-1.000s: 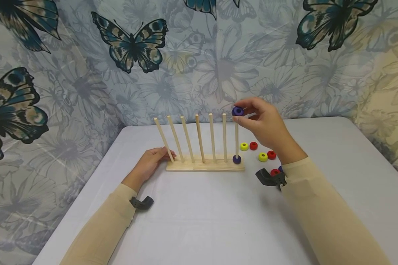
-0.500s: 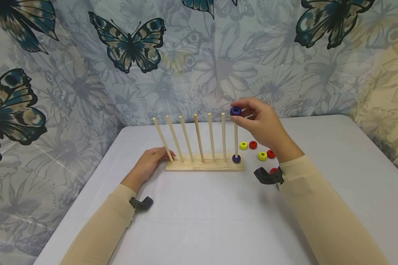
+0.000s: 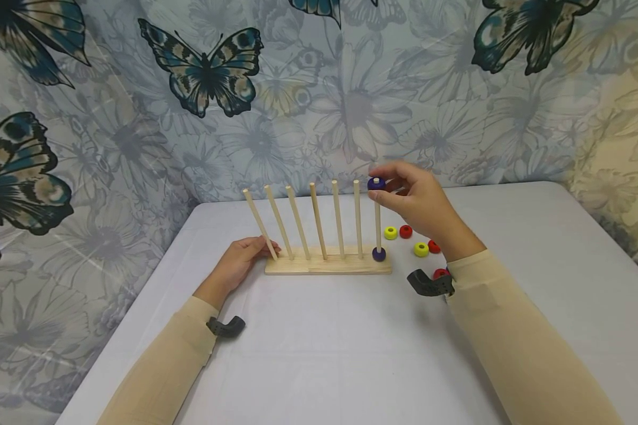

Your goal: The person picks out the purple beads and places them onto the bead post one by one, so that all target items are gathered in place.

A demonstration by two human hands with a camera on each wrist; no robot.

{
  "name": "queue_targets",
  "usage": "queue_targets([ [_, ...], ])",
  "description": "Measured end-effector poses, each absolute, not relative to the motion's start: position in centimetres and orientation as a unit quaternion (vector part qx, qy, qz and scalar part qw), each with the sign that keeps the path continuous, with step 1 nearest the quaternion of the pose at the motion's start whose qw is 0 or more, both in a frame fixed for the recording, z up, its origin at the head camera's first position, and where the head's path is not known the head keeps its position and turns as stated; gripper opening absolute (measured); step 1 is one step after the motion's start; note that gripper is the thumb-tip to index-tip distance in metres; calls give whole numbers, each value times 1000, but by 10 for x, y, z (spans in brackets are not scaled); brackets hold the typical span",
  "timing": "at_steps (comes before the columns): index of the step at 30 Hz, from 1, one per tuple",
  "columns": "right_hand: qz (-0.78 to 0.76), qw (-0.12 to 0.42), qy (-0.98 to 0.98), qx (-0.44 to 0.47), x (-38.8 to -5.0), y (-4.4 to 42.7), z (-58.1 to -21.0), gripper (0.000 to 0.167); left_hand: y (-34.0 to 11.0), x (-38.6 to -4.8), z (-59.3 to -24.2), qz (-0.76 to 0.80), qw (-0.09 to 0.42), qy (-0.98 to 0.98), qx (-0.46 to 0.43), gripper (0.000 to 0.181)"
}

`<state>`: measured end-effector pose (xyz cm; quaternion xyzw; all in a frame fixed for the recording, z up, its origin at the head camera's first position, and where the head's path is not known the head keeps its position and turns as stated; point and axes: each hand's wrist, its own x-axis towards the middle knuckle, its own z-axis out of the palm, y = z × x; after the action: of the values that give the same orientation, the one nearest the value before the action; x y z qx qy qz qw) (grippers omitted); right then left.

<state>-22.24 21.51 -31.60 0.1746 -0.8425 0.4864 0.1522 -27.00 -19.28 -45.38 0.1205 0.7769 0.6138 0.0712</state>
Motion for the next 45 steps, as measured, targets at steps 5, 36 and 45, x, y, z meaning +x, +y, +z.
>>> queue_targets([
  [5, 485, 150, -844, 171, -222, 215, -315, 33, -193, -270, -453, 613, 69, 778, 121, 51],
  [36, 484, 148, -847, 165, -222, 220, -314, 32, -192, -269, -453, 626, 71, 766, 126, 51],
  [45, 490, 159, -839, 176, -219, 223, -312, 27, -193, -270, -454, 619, 71, 772, 126, 51],
])
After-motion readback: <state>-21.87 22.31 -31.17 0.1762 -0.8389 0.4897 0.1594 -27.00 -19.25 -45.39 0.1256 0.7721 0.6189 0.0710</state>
